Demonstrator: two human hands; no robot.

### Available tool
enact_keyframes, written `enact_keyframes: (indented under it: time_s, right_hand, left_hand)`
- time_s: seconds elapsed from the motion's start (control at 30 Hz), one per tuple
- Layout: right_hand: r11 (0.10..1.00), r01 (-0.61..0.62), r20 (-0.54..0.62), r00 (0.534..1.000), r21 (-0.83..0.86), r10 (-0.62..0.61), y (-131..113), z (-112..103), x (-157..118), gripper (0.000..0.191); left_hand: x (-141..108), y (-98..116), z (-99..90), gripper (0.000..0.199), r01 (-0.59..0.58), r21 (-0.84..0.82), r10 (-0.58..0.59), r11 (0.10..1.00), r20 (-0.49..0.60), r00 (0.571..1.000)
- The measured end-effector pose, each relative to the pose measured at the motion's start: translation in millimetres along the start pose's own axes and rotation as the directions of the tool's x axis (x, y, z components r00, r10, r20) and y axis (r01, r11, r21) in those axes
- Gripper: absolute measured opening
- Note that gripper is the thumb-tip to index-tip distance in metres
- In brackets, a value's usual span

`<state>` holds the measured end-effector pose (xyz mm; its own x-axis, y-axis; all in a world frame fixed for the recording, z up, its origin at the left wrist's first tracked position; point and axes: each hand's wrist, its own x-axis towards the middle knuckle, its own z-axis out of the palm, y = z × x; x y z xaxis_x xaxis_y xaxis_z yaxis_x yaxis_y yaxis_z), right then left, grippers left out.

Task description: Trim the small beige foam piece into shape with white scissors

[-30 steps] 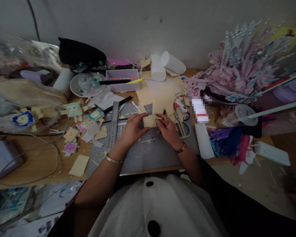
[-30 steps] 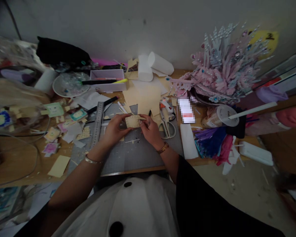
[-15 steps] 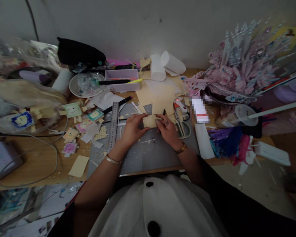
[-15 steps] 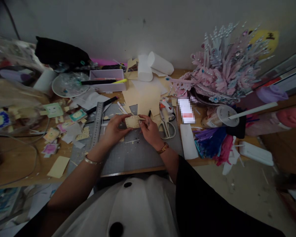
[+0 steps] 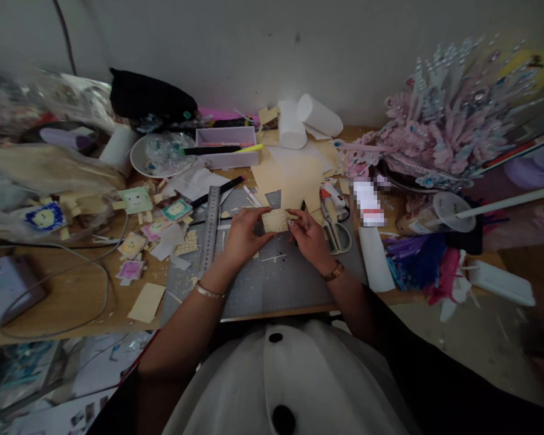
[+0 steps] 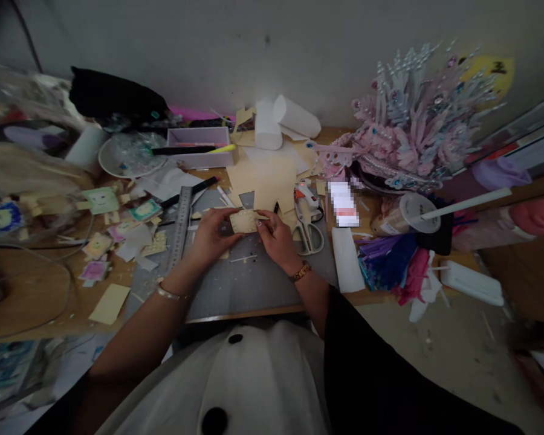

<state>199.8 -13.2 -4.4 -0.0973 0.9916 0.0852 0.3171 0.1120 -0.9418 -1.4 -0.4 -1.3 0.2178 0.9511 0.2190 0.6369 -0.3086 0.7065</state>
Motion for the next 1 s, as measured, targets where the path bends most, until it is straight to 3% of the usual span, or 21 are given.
enact_keyframes:
  time_s: [0.3,0.67,1.0]
  right_hand:
    - [1.0,0.001,0.005,1.0,-0.019,-0.001,2.8,-0.1,0.4,0.029]
    - [1.0,-0.007,-0.006,1.0,-0.01,0.007,0.5,-0.6,0.6,0.042]
    - [1.0,-0.023,-0.01,1.0,0.008,0.023,1.9,0.9,-0.2,0.033]
  left_hand:
    - [0.1,2.9,-1.6,0.055,-0.012,0.0,0.012,1.0,0.002,1.0]
    - [-0.1,1.9,-1.5,0.054,-0.014,-0.01,0.014,1.0,-0.002,1.0]
    - [-0.7,1.4,-1.5,0.061,-0.041,0.03,0.04,0.999,0.026,0.999]
